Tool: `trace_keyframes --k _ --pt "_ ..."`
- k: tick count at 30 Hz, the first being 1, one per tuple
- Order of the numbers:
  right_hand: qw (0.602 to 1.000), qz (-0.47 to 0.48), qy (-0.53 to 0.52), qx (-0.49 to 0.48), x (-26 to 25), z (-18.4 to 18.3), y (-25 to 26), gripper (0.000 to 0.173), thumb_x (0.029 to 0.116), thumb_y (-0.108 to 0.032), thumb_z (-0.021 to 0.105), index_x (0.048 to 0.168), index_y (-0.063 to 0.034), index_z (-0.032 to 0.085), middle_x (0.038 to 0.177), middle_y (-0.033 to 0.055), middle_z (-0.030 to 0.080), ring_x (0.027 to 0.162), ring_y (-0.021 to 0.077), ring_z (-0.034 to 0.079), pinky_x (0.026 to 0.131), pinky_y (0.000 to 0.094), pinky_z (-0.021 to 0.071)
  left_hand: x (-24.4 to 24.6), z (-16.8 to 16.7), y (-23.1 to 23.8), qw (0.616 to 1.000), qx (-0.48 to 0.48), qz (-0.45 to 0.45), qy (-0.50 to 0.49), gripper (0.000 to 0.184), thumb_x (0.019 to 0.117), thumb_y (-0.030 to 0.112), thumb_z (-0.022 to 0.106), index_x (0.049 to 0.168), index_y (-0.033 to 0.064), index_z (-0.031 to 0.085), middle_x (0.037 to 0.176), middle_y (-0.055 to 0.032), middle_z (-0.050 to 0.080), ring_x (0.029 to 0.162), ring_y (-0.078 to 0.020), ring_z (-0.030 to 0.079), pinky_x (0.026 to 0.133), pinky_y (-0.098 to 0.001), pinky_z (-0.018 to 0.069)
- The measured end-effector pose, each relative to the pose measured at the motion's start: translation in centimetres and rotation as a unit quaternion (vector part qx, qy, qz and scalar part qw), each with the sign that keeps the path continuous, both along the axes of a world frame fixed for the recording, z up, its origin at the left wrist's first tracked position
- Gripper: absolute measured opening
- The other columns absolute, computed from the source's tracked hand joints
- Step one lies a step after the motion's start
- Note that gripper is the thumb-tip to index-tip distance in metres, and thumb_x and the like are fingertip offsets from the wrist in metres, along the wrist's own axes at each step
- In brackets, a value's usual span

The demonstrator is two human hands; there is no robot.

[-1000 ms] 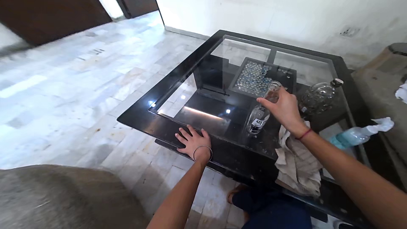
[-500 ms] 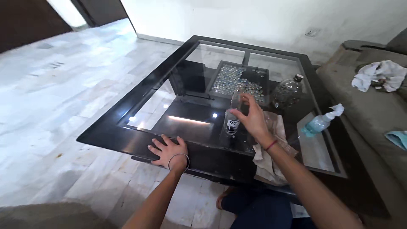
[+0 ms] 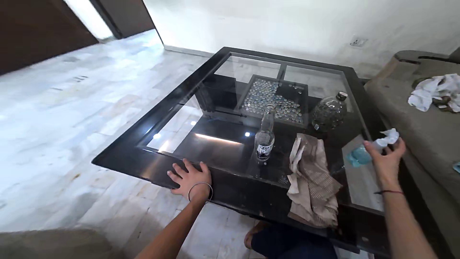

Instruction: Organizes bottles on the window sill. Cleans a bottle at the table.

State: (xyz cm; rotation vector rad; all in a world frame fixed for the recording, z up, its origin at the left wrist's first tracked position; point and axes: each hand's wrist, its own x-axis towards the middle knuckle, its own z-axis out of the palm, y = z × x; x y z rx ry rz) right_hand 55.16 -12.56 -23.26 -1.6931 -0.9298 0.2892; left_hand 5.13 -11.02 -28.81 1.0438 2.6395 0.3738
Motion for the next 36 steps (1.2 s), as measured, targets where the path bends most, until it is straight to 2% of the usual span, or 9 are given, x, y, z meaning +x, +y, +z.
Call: trace_keyframes --k 6,9,13,16,21,23,26,29,36 --pt "0.999 0.041 -0.002 -0.008 2.3 0.2 2.1 0.095 0.0924 -0.018 0.075 0.162 -0.001 0.013 0.158 0.0273 0.035 0.138 0.0297 0.047 0.113 0.0406 0.0403 0.3 0.2 -0.2 1.0 0.001 0.006 0.011 0.062 0.1088 0.045 0.041 0.161 0.0107 0.033 0.171 -0.019 0.015 0.157 -0.045 0.009 0.112 -0.0772 0.0185" --pt "1.0 0.031 -0.005 -0.004 2.5 -1.5 2.9 0.078 0.0932 -0.016 0.072 0.156 0.001 0.029 0.139 0.0247 0.056 0.118 0.0234 0.06 0.102 0.0374 0.0479 0.4 0.6 0.0 1.0 -0.021 0.009 0.005 0.063 0.1091 0.046 0.039 0.162 0.0131 0.031 0.172 -0.0171 0.013 0.158 -0.043 0.008 0.114 -0.0756 0.0183" --pt "1.0 0.008 -0.009 0.006 1.3 -2.3 2.9 0.071 0.0928 -0.015 0.068 0.153 0.0025 0.034 0.131 0.026 0.058 0.113 0.0254 0.059 0.099 0.0402 0.0471 0.4 0.6 0.0 1.0 -0.023 0.009 0.006 0.063 0.109 0.046 0.04 0.162 0.0136 0.031 0.172 -0.0171 0.013 0.158 -0.0429 0.008 0.114 -0.0755 0.0177" --pt "1.0 0.003 0.003 0.027 0.2 -2.4 2.3 0.076 0.0937 -0.012 0.066 0.158 -0.0002 0.027 0.133 0.0244 0.057 0.112 0.0201 0.059 0.099 0.0346 0.0471 0.3 0.5 -0.1 1.0 -0.018 0.009 0.006 0.062 0.1086 0.046 0.041 0.162 0.0142 0.032 0.172 -0.0167 0.014 0.158 -0.0419 0.01 0.113 -0.0759 0.0186" --pt "0.996 -0.027 -0.012 0.084 -1.6 -1.3 -0.5 0.065 0.094 -0.01 0.064 0.15 0.0065 0.036 0.122 0.0215 0.061 0.099 0.0104 0.06 0.091 0.0261 0.0492 0.2 0.5 -0.2 1.0 -0.009 0.007 -0.007 0.062 0.1086 0.044 0.042 0.162 0.013 0.032 0.171 -0.0174 0.015 0.158 -0.0437 0.009 0.113 -0.0774 0.0174" --pt "0.995 -0.013 -0.015 0.1 -3.2 0.9 -2.5 0.066 0.0955 -0.011 0.063 0.151 0.0065 0.032 0.121 0.0176 0.062 0.1 0.0057 0.06 0.091 0.0228 0.0497 0.2 0.6 -0.4 1.0 -0.007 0.002 -0.01 0.063 0.1088 0.044 0.041 0.162 0.0118 0.031 0.171 -0.0184 0.014 0.158 -0.0442 0.008 0.113 -0.0779 0.0157" --pt "0.989 0.05 0.004 0.14 -6.1 4.4 -5.4 0.069 0.096 -0.01 0.061 0.152 0.0065 0.024 0.113 0.007 0.062 0.096 -0.0014 0.062 0.09 0.0191 0.0528 0.2 0.5 -0.4 1.0 -0.014 -0.005 -0.002 0.064 0.1091 0.046 0.039 0.162 0.0122 0.03 0.171 -0.0186 0.013 0.158 -0.0443 0.009 0.114 -0.0773 0.0161" --pt "0.982 0.139 0.045 0.124 -10.2 6.6 -7.5 0.071 0.0924 -0.007 0.061 0.152 0.0033 0.023 0.111 0.0021 0.063 0.094 0.0003 0.065 0.087 0.0217 0.0559 0.2 0.5 -0.6 1.0 -0.005 -0.009 -0.006 0.064 0.1091 0.047 0.039 0.163 0.0123 0.029 0.171 -0.0191 0.014 0.157 -0.0442 0.01 0.114 -0.0769 0.0167" --pt "0.932 0.354 0.017 -0.075 -19.1 6.6 -7.4 0.059 0.0882 -0.012 0.07 0.142 -0.0004 0.047 0.1 0.0037 0.07 0.085 0.0116 0.067 0.078 0.0335 0.0574 -0.1 0.7 -0.8 0.999 0.031 -0.01 -0.041 0.062 0.1097 0.042 0.04 0.162 0.0099 0.03 0.171 -0.0181 0.016 0.158 -0.0418 0.01 0.116 -0.0754 0.0143"
